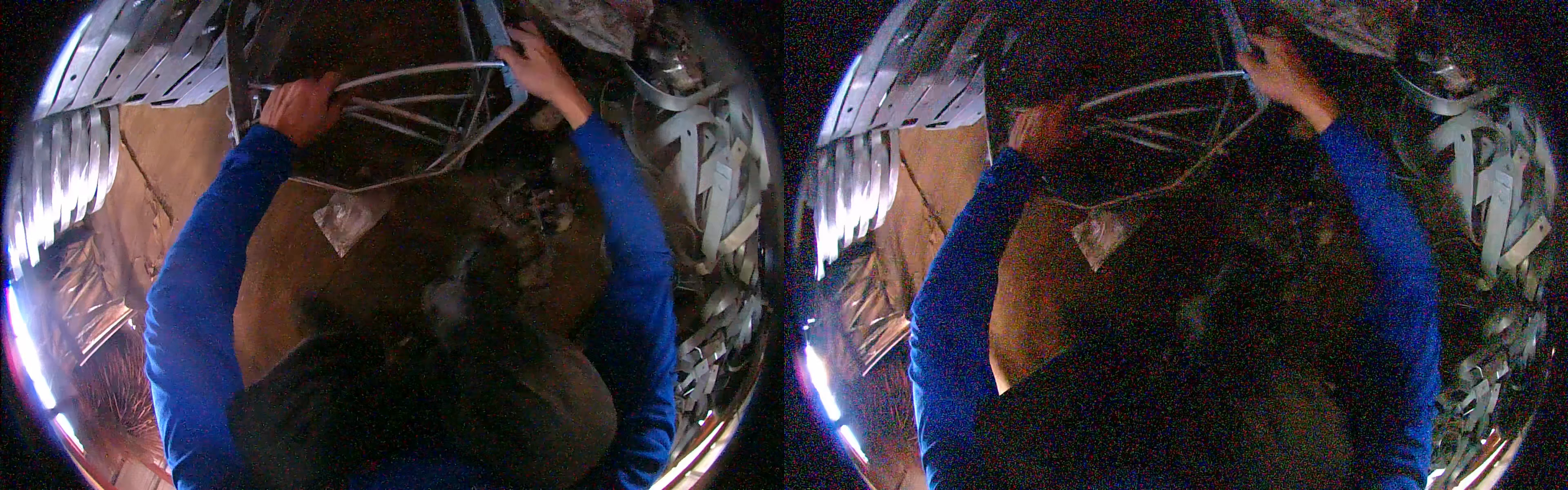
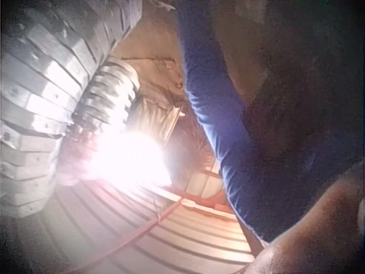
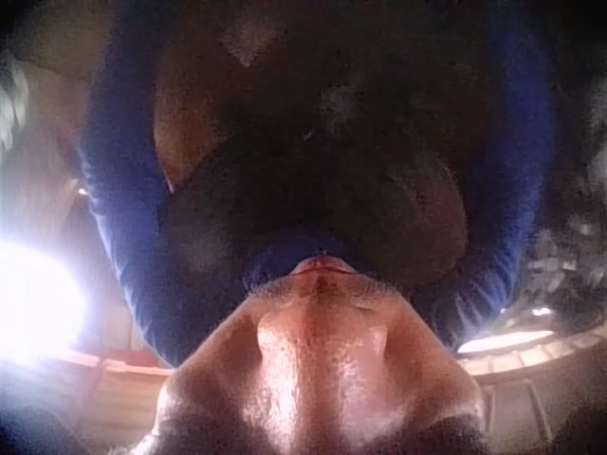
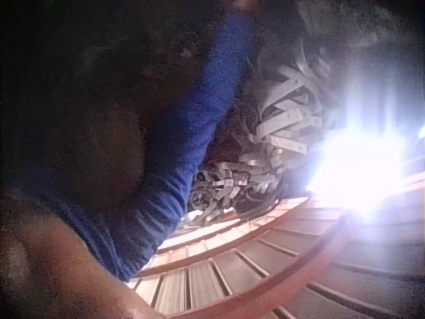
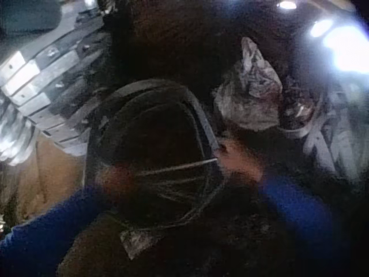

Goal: The person sits on the floor and repeatedly picks up metal frames from a pile, inspects them, and stacks them into a neat pile. Another person is visible in the background, also handling similar metal frames.

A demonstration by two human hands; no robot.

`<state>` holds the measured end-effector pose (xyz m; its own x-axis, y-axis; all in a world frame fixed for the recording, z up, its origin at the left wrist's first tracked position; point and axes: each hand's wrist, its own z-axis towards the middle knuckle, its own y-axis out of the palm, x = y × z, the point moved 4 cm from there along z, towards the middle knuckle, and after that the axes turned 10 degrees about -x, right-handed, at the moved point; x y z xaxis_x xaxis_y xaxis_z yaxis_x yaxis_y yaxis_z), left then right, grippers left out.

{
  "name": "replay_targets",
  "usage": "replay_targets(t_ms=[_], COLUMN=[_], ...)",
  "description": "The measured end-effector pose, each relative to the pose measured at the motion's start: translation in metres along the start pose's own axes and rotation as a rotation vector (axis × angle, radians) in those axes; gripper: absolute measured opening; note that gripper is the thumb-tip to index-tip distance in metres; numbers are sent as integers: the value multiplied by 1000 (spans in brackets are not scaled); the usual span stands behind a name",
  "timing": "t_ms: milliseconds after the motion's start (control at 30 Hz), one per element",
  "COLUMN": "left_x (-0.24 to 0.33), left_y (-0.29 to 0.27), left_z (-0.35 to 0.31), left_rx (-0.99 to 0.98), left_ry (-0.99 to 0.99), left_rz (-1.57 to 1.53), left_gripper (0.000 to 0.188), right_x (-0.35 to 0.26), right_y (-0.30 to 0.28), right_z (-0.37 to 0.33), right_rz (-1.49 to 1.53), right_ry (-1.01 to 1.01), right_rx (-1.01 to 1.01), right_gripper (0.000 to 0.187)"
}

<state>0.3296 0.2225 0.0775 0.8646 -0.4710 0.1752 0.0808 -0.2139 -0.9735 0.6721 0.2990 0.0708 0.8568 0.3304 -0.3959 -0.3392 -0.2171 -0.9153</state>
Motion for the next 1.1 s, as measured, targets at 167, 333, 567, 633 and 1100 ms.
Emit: replay_targets(t_ms=[167,333,567,633,1100], left_x=[14,21,19,5,-56], left_y=[-4,-13,-30,-44,8], left_z=[2,0,-15,-38,-129], left_rx=[-113,-179,57,286,302], left_ry=[-131,-175,-124,-178,-640], left_rz=[-20,-11,57,42,-1271], left_gripper=[38,37,42,42,53], right_x=[6,7,-3,15,-22], right_y=[6,14,-8,1,50], right_z=[-7,-4,-21,-31,-93], right_rz=[128,193,522,759,373], right_ry=[-48,-13,91,129,267], right_rx=[84,17,41,209,409], right_gripper=[41,46,63,67,53])
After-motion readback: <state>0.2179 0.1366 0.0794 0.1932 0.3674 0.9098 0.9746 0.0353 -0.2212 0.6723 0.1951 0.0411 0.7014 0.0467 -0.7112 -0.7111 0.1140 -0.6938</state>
